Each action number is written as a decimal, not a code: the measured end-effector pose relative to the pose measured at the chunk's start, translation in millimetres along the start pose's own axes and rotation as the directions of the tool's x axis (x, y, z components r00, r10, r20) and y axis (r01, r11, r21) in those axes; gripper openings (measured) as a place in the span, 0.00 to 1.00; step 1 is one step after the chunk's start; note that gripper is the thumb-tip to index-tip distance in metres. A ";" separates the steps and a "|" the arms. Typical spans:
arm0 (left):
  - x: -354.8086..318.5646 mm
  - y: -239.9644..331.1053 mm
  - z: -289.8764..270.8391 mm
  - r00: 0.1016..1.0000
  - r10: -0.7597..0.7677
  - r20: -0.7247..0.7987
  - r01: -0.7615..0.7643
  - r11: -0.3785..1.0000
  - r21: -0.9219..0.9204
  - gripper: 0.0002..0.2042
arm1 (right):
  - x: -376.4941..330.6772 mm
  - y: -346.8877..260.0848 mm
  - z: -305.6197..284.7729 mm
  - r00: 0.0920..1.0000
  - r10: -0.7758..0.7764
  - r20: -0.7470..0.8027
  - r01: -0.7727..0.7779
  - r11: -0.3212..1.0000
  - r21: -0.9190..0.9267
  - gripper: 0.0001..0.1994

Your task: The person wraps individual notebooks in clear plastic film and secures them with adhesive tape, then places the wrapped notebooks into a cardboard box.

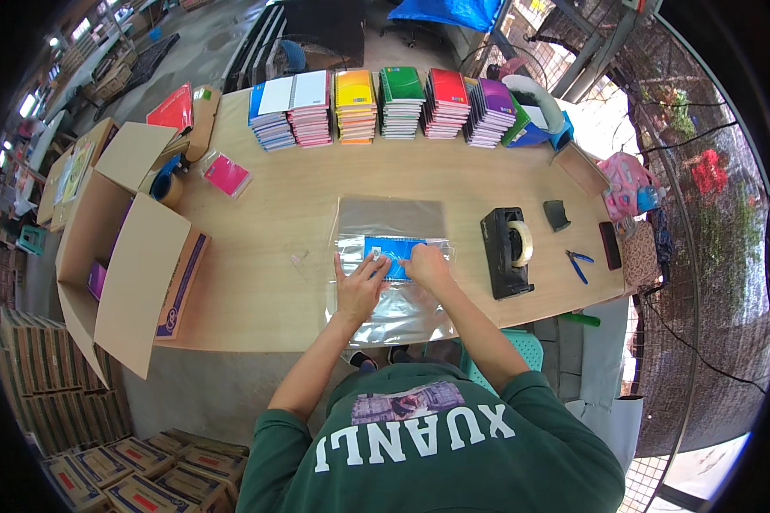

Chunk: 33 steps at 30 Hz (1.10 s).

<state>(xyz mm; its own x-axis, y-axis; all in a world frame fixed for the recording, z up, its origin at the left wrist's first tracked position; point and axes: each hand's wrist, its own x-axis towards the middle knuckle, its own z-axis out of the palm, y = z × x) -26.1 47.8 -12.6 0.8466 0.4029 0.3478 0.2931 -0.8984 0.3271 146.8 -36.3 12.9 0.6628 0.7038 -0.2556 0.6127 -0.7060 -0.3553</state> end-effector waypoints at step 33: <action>-8.7 78.6 1.3 0.935 -0.346 -0.076 0.196 0.685 -0.701 0.54 | -31.7 33.5 22.7 0.913 -0.354 -0.203 0.273 0.163 0.948 0.49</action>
<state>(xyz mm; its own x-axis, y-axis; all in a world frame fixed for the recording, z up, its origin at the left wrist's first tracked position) -9.9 -26.6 9.0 0.6568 0.7006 0.2789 0.0556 -0.4139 0.9086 136.6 -80.5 -11.3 0.4752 0.8767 0.0746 -0.1272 0.1523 -0.9801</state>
